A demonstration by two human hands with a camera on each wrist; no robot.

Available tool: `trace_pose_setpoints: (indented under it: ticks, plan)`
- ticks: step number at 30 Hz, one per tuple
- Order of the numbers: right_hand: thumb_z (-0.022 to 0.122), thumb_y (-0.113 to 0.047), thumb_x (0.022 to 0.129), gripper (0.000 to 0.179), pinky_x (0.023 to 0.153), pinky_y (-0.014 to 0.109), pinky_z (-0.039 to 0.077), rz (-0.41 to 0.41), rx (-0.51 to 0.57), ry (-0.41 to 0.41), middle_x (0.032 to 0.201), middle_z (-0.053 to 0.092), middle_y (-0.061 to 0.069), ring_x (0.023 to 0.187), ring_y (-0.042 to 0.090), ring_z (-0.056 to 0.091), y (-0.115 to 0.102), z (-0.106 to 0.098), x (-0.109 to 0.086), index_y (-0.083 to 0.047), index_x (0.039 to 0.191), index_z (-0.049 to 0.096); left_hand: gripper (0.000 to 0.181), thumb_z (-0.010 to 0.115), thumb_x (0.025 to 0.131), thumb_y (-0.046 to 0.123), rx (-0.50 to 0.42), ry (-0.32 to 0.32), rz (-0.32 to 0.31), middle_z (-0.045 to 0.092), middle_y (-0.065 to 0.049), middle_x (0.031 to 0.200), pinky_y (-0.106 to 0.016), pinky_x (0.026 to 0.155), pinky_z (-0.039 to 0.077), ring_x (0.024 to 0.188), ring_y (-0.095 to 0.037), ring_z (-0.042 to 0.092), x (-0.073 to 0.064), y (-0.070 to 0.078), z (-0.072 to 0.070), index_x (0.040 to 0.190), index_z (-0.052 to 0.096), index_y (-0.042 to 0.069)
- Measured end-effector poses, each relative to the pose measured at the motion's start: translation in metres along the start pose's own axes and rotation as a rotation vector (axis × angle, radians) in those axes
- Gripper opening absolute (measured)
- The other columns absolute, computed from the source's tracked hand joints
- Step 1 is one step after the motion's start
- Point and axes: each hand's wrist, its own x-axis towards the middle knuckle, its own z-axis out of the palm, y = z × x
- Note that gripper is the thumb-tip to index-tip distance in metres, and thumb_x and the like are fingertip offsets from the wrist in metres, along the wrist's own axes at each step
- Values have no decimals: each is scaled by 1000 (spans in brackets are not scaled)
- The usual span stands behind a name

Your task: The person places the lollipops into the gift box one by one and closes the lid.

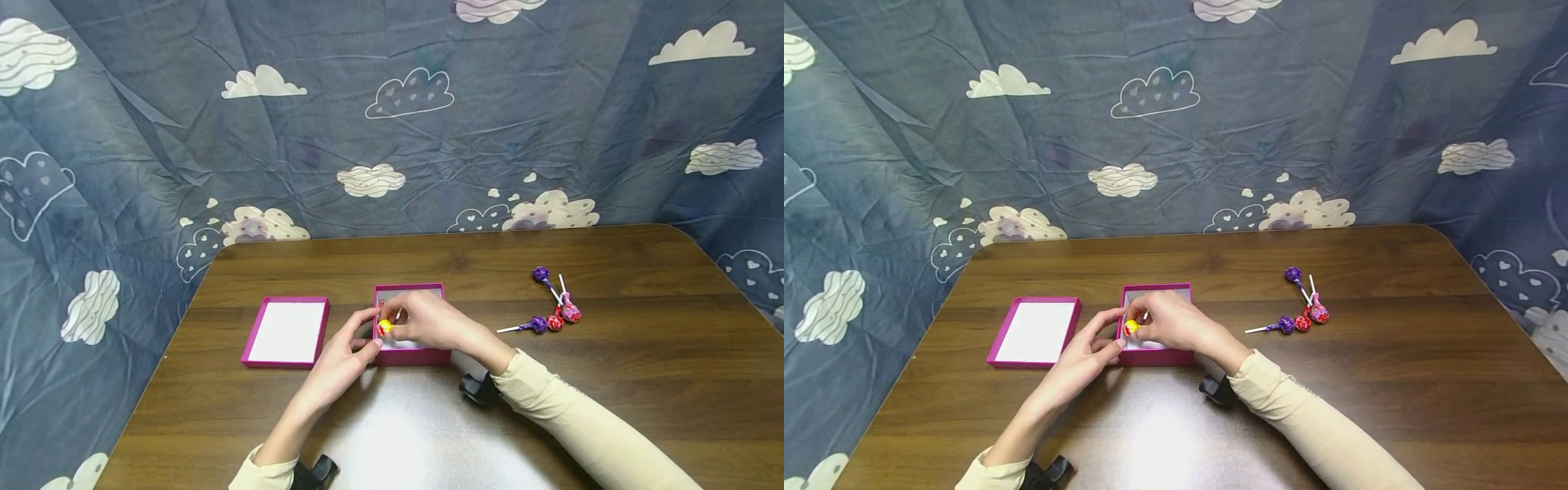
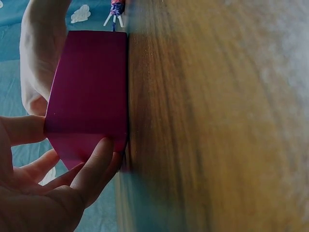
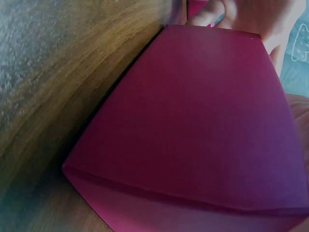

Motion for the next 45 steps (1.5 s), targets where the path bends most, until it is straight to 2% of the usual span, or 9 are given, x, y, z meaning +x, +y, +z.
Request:
trace_pose_setpoints:
  ticks: [8, 15, 23, 31, 39, 45]
  plan:
    - [80, -12, 78, 13, 65, 26, 45, 4, -85, 23, 74, 61, -14, 71, 6, 56, 1, 8, 3, -19, 88, 73, 50, 60, 95, 14, 5, 7, -1, 55, -9, 137, -40, 81, 51, 109, -25, 63, 0, 1, 1, 142, 48, 25]
    - [78, -4, 73, 20, 64, 26, 45, -10, -92, 26, 74, 62, -8, 69, 7, 55, 0, 8, 4, -17, 87, 73, 49, 60, 95, 15, 8, 10, -7, 55, -10, 137, -40, 81, 51, 108, -25, 63, 0, 2, 0, 142, 48, 24]
    - [75, 0, 74, 21, 61, 26, 43, -39, -110, 33, 72, 62, -6, 67, 8, 54, 0, 7, 3, -15, 87, 73, 50, 60, 96, 15, 6, 8, -17, 54, -9, 138, -41, 82, 51, 109, -25, 63, 1, 2, 1, 143, 47, 25]
    - [75, 2, 73, 22, 65, 26, 46, -40, -92, 38, 77, 65, -5, 73, 14, 61, 1, 7, 2, -14, 88, 74, 49, 60, 96, 16, 0, 8, -6, 55, -10, 136, -41, 82, 51, 108, -24, 63, 1, 1, 2, 142, 48, 24]
    - [76, 0, 73, 23, 67, 24, 47, -22, -63, 21, 79, 66, -7, 72, 7, 59, 2, 6, 3, -14, 90, 73, 49, 60, 95, 16, 1, 5, -10, 56, -12, 134, -41, 82, 52, 108, -24, 63, 1, 1, 2, 142, 48, 24]
    - [77, -3, 76, 20, 69, 24, 48, 6, 5, -33, 83, 68, -7, 73, 6, 61, 0, 0, 5, -12, 93, 73, 51, 60, 93, 14, 7, 10, -8, 58, -13, 133, -38, 80, 52, 106, -22, 64, 0, 1, 1, 142, 49, 24]
